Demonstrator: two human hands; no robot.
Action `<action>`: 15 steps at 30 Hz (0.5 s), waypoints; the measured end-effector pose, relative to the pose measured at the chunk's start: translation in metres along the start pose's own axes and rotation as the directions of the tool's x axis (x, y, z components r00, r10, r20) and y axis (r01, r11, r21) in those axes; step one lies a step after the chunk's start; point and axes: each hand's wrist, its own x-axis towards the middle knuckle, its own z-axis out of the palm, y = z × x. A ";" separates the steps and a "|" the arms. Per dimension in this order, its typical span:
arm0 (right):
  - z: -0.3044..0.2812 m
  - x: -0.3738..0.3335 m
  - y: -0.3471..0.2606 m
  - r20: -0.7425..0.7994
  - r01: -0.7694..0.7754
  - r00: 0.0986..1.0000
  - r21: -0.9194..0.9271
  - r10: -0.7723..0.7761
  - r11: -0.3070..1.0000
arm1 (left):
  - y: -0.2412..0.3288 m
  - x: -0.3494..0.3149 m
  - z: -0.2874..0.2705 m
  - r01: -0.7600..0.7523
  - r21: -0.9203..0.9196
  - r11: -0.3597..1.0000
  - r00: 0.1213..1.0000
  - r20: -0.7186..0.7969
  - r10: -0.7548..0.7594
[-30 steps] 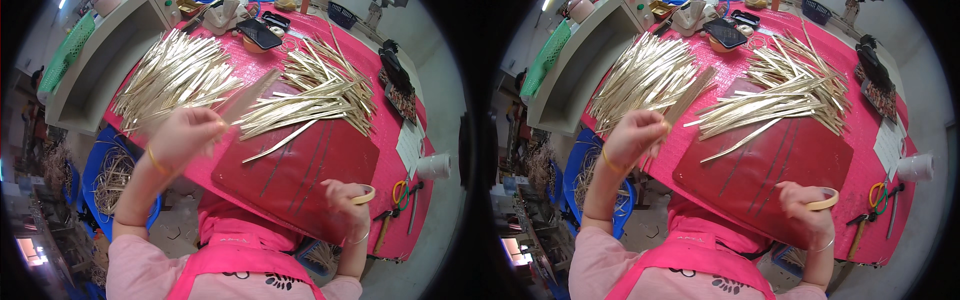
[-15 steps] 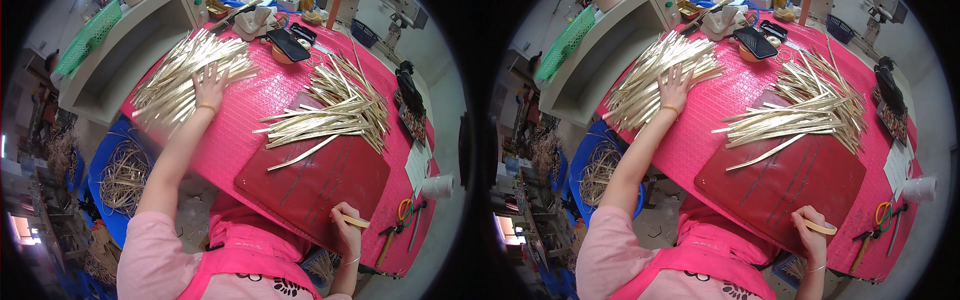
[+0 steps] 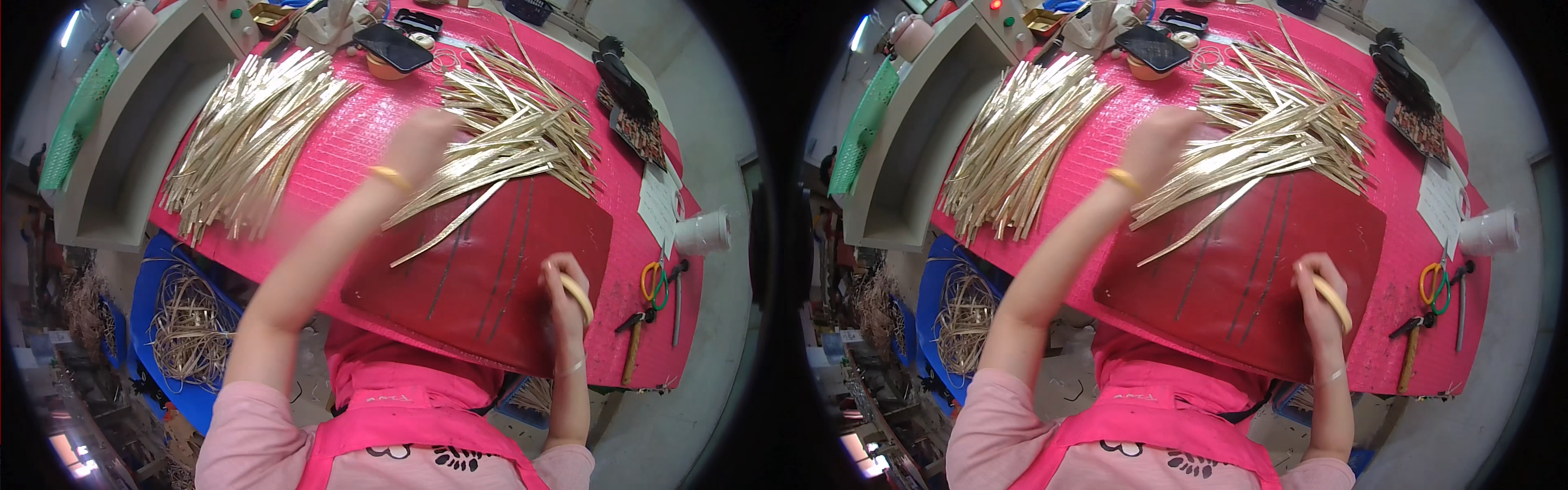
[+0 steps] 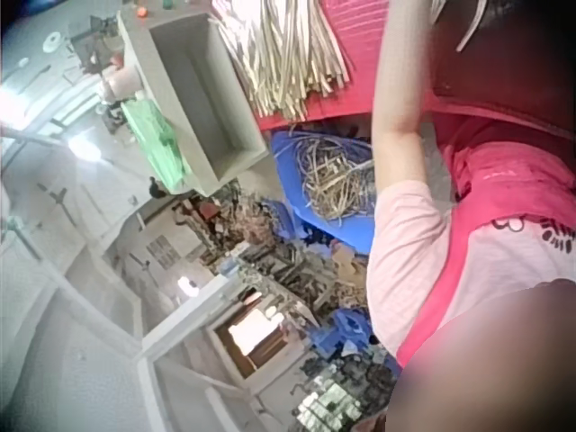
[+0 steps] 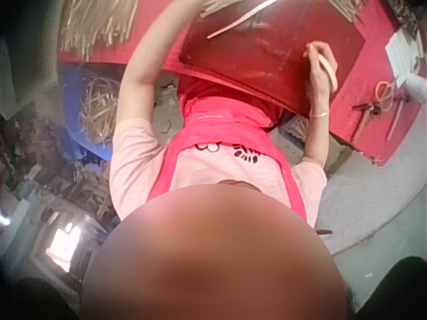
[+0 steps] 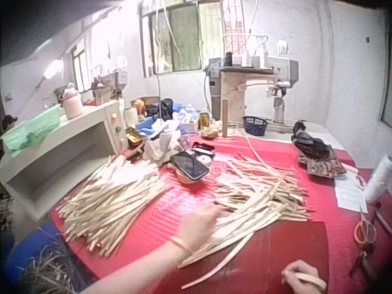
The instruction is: Grouping and taping gold-colored material strips for shoe manufacturing.
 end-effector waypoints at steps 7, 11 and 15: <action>-0.011 0.036 -0.010 -0.017 0.119 0.992 -0.106 -0.121 0.987 | 0.044 0.024 0.101 0.183 0.239 0.954 0.961 0.162 -0.225; -0.032 0.036 0.006 -0.051 -0.009 0.999 0.104 0.014 0.995 | 0.050 0.027 0.057 0.385 -0.174 0.906 0.916 0.197 -0.351; -0.014 0.069 -0.002 -0.032 0.027 0.999 0.365 -0.016 0.931 | 0.036 0.030 0.041 0.363 -0.316 0.877 0.925 0.237 -0.298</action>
